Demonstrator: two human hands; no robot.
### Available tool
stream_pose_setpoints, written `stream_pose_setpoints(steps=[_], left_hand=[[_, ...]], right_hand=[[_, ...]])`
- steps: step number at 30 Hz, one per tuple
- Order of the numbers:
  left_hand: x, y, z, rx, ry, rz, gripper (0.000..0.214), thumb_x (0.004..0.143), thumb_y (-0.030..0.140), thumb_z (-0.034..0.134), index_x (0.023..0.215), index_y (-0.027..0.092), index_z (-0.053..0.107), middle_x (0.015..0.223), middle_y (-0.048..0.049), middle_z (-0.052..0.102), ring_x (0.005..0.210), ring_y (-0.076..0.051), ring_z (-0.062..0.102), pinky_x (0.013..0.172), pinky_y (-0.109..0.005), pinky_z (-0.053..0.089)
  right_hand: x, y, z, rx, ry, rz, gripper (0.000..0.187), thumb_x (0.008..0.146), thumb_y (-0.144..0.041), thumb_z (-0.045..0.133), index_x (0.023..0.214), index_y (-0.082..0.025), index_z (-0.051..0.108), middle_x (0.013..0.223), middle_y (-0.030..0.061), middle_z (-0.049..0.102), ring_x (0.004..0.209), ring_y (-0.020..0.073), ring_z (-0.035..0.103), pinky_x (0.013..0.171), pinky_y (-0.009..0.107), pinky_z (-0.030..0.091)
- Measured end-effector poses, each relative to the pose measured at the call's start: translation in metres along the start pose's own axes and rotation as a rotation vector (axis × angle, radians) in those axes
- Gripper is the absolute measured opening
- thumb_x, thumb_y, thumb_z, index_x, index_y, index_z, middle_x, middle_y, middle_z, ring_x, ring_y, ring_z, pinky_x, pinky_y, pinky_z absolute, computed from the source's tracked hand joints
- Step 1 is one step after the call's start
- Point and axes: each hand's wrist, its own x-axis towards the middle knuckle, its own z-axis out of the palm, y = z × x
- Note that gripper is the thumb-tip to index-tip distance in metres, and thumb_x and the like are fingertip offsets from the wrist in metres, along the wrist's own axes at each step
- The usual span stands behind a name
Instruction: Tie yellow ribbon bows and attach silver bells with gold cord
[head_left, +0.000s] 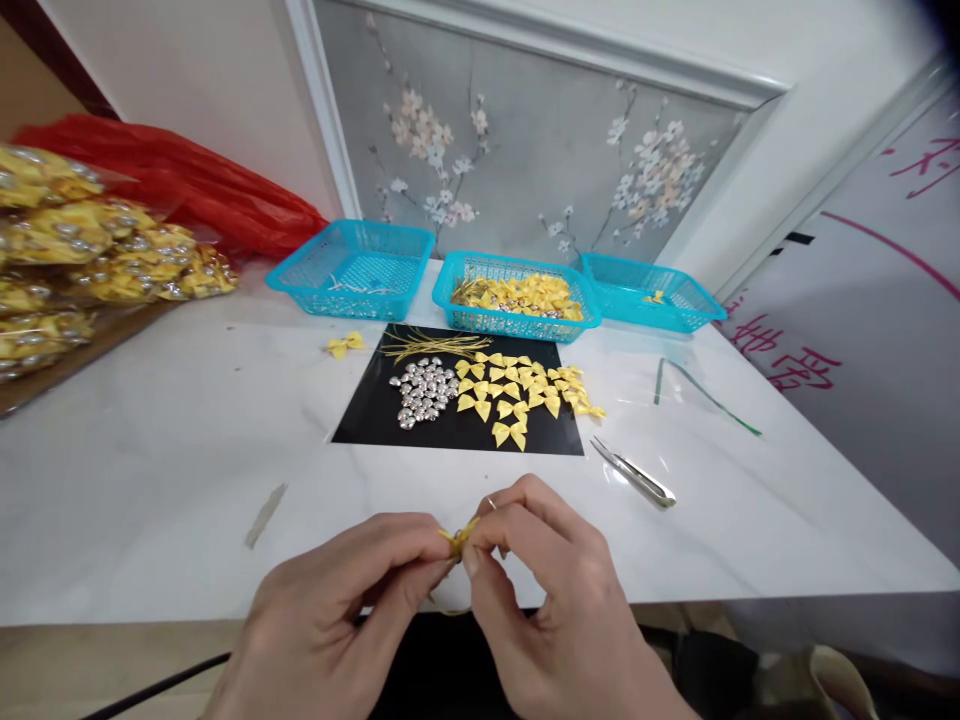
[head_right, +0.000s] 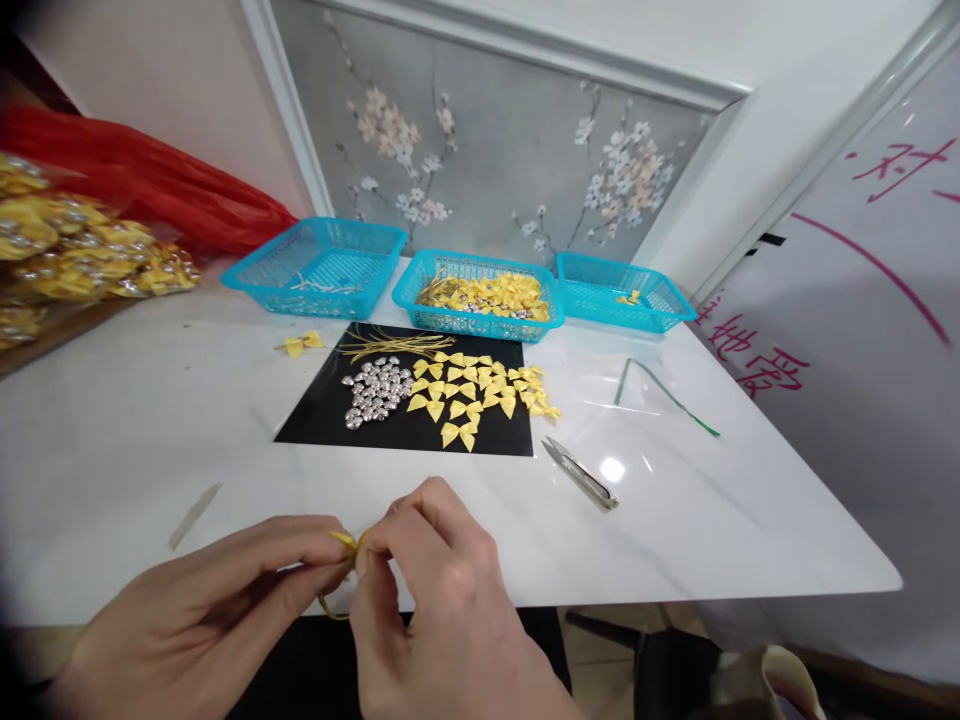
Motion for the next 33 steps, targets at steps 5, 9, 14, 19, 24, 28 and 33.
stream_pose_setpoints(steps=[5, 9, 14, 19, 24, 28, 33], left_hand=[[0.001, 0.001, 0.000, -0.003, -0.018, -0.035, 0.012, 0.085, 0.027, 0.055, 0.082, 0.030, 0.066, 0.076, 0.0077, 0.073, 0.063, -0.011, 0.067, 0.054, -0.014, 0.051], [-0.004, 0.001, 0.003, -0.077, -0.037, -0.101, 0.010, 0.086, 0.026, 0.055, 0.084, 0.029, 0.065, 0.080, 0.0062, 0.072, 0.067, -0.011, 0.067, 0.058, -0.015, 0.053], [-0.008, -0.003, 0.007, -0.176, -0.018, -0.140, 0.007, 0.085, 0.024, 0.058, 0.081, 0.027, 0.063, 0.089, 0.0040, 0.070, 0.078, -0.013, 0.068, 0.063, -0.015, 0.054], [-0.007, -0.005, 0.007, -0.187, -0.018, -0.156, 0.007, 0.085, 0.024, 0.057, 0.081, 0.027, 0.061, 0.089, 0.0043, 0.069, 0.080, -0.013, 0.067, 0.065, -0.014, 0.054], [-0.005, -0.004, 0.004, -0.123, 0.006, -0.171, 0.003, 0.085, 0.029, 0.059, 0.084, 0.029, 0.062, 0.088, 0.0058, 0.070, 0.075, -0.012, 0.067, 0.061, -0.013, 0.053], [-0.004, -0.001, 0.003, -0.093, 0.004, -0.168, 0.006, 0.085, 0.032, 0.057, 0.082, 0.029, 0.062, 0.082, 0.0065, 0.070, 0.068, -0.011, 0.067, 0.055, -0.013, 0.052], [-0.003, 0.002, 0.003, -0.084, -0.007, -0.184, 0.009, 0.085, 0.034, 0.057, 0.081, 0.028, 0.062, 0.078, 0.0064, 0.070, 0.063, -0.011, 0.066, 0.055, -0.014, 0.051]], right_hand=[[0.001, 0.001, 0.002, -0.028, 0.003, -0.007, 0.018, 0.079, 0.000, 0.048, 0.078, -0.017, 0.054, 0.080, 0.0015, 0.050, 0.070, 0.0119, 0.054, 0.063, 0.024, 0.046], [0.000, -0.001, 0.004, -0.045, 0.014, -0.006, 0.020, 0.078, 0.001, 0.046, 0.076, -0.018, 0.052, 0.080, 0.0024, 0.050, 0.070, 0.0127, 0.055, 0.063, 0.024, 0.047], [-0.001, -0.002, 0.006, -0.043, 0.035, 0.000, 0.019, 0.076, 0.001, 0.047, 0.076, -0.017, 0.052, 0.082, 0.0029, 0.051, 0.071, 0.0129, 0.056, 0.065, 0.025, 0.048], [0.000, 0.001, 0.007, -0.047, 0.051, 0.009, 0.018, 0.077, 0.000, 0.049, 0.077, -0.017, 0.054, 0.082, 0.0026, 0.051, 0.072, 0.0131, 0.057, 0.065, 0.025, 0.048], [-0.002, 0.006, 0.003, -0.047, 0.000, 0.018, 0.021, 0.082, -0.003, 0.051, 0.093, -0.020, 0.059, 0.090, 0.0023, 0.053, 0.078, 0.0124, 0.059, 0.071, 0.025, 0.049], [-0.003, 0.008, 0.002, -0.049, -0.012, 0.006, 0.024, 0.084, -0.003, 0.052, 0.096, -0.022, 0.060, 0.093, 0.0017, 0.054, 0.080, 0.0119, 0.059, 0.073, 0.024, 0.049], [0.000, 0.007, 0.002, -0.011, -0.011, -0.009, 0.018, 0.089, -0.007, 0.048, 0.091, -0.019, 0.061, 0.089, 0.0029, 0.052, 0.078, 0.0116, 0.057, 0.071, 0.023, 0.049]])
